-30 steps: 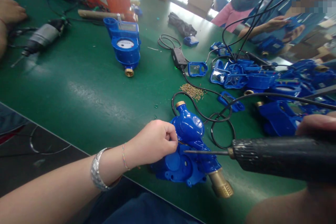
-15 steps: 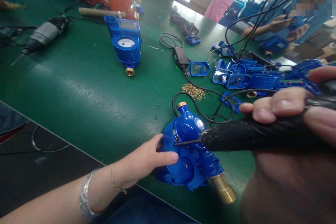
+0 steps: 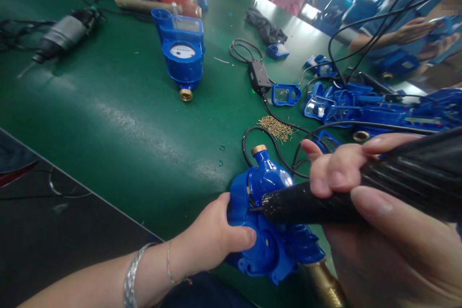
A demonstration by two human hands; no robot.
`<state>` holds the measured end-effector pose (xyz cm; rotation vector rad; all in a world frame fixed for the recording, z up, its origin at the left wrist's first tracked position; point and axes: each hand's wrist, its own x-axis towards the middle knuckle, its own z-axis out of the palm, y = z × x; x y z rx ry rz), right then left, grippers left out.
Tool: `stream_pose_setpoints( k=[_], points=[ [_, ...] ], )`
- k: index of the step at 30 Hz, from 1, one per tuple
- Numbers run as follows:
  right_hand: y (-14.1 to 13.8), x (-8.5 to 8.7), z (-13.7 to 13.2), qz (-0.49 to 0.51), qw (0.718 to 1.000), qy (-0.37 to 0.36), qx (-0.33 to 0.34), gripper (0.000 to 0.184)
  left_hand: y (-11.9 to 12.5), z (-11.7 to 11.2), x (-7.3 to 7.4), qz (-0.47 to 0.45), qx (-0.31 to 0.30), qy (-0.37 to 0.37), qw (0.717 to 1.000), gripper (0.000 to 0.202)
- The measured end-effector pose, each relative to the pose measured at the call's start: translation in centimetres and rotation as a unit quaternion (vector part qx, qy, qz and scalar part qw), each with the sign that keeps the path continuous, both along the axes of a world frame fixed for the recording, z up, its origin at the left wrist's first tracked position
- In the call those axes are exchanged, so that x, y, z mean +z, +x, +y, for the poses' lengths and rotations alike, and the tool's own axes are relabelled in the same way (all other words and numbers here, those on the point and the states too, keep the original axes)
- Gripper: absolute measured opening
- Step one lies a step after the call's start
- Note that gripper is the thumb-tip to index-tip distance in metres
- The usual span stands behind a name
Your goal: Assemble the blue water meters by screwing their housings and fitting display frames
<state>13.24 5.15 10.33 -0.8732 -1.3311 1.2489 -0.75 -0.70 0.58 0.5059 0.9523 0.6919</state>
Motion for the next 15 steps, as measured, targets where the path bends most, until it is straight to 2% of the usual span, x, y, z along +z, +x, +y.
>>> stream_pose_setpoints(
  k=[6,15],
  points=[
    [-0.08,-0.48,0.23,-0.015,1.0,0.01,0.01,0.029,-0.17,0.09,0.04,0.044,-0.014,-0.004,0.999,0.06],
    [-0.4,-0.53,0.01,0.001,1.0,0.008,-0.009,0.028,-0.08,0.12,0.07,0.036,-0.014,0.012,0.999,0.057]
  ],
)
